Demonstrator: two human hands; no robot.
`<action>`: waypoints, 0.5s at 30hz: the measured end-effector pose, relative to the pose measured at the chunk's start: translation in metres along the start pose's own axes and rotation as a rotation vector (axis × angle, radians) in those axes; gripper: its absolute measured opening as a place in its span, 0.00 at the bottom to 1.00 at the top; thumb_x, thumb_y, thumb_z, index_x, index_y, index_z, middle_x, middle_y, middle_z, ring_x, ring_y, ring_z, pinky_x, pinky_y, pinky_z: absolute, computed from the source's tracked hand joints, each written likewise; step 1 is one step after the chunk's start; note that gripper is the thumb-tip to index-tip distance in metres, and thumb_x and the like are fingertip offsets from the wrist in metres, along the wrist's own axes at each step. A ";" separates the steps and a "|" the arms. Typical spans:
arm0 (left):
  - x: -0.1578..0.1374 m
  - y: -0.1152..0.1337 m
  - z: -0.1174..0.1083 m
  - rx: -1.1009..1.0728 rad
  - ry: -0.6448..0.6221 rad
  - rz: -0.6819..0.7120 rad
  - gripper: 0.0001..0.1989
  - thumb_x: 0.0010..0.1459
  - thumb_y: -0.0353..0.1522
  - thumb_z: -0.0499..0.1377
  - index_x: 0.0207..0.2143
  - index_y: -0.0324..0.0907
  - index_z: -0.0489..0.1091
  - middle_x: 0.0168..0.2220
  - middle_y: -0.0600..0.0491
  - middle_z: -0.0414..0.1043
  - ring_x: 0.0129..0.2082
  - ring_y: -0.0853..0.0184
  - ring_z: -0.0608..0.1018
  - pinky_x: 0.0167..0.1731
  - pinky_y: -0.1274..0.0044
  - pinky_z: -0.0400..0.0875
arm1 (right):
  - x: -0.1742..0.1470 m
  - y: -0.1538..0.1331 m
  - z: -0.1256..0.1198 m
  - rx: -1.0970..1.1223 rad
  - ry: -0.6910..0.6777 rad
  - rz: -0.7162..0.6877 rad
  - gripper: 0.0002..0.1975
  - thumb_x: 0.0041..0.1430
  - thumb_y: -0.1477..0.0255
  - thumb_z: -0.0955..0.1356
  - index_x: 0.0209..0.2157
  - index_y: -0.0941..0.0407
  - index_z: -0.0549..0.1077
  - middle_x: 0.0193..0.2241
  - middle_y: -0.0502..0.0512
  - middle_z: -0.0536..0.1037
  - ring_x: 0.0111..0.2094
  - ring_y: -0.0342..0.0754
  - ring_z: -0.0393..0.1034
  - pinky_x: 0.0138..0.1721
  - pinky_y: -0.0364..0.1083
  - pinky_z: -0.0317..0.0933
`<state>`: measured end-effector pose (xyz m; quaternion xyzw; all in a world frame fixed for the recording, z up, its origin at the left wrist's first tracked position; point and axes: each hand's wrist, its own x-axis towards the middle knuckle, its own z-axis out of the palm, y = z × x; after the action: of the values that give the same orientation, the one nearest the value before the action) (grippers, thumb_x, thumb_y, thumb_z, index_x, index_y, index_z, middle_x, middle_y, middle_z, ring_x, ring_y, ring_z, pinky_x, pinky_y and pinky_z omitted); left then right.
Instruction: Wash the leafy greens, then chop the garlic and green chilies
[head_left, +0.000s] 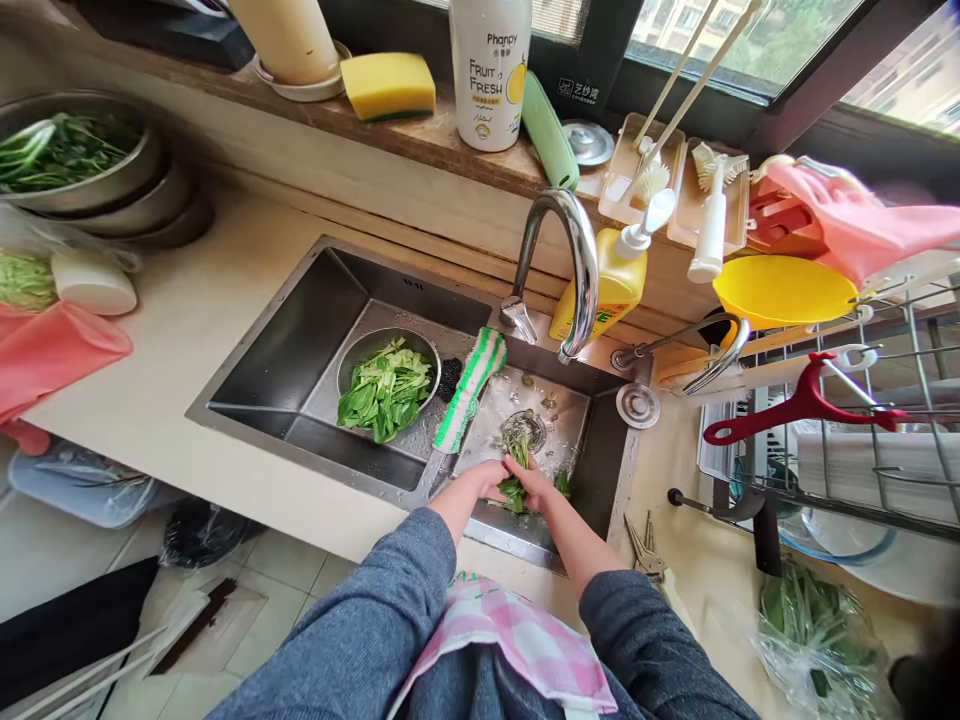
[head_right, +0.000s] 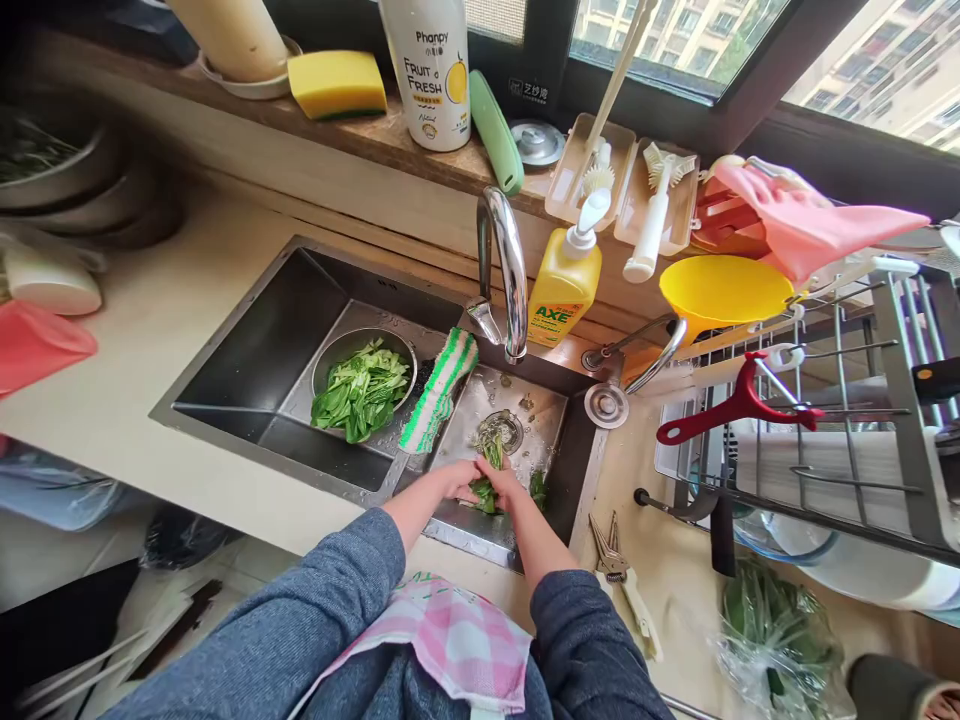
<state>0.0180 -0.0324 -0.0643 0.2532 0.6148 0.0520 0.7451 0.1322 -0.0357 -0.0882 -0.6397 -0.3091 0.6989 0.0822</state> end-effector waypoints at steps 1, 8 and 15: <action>-0.002 0.002 0.001 -0.057 -0.011 -0.018 0.16 0.53 0.34 0.56 0.45 0.40 0.64 0.34 0.49 0.73 0.33 0.66 0.76 0.35 0.72 0.74 | -0.001 -0.002 0.002 0.092 -0.048 0.026 0.27 0.48 0.55 0.67 0.48 0.50 0.60 0.33 0.50 0.74 0.28 0.44 0.71 0.29 0.48 0.65; -0.030 0.019 -0.008 -0.280 -0.105 -0.070 0.23 0.54 0.23 0.49 0.53 0.43 0.55 0.38 0.51 0.70 0.33 0.70 0.77 0.36 0.73 0.74 | -0.011 -0.004 -0.007 0.277 -0.053 -0.029 0.28 0.42 0.65 0.69 0.47 0.52 0.60 0.28 0.47 0.74 0.26 0.46 0.71 0.25 0.47 0.66; -0.081 0.018 -0.017 -0.102 0.235 0.145 0.15 0.57 0.30 0.49 0.47 0.41 0.62 0.42 0.49 0.68 0.33 0.71 0.75 0.32 0.79 0.69 | -0.027 -0.023 -0.044 0.307 0.137 -0.213 0.21 0.40 0.69 0.68 0.41 0.55 0.67 0.26 0.50 0.76 0.26 0.48 0.72 0.28 0.45 0.65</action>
<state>-0.0133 -0.0431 0.0138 0.2511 0.6743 0.1662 0.6743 0.1716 -0.0168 -0.0530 -0.6293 -0.2585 0.6800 0.2734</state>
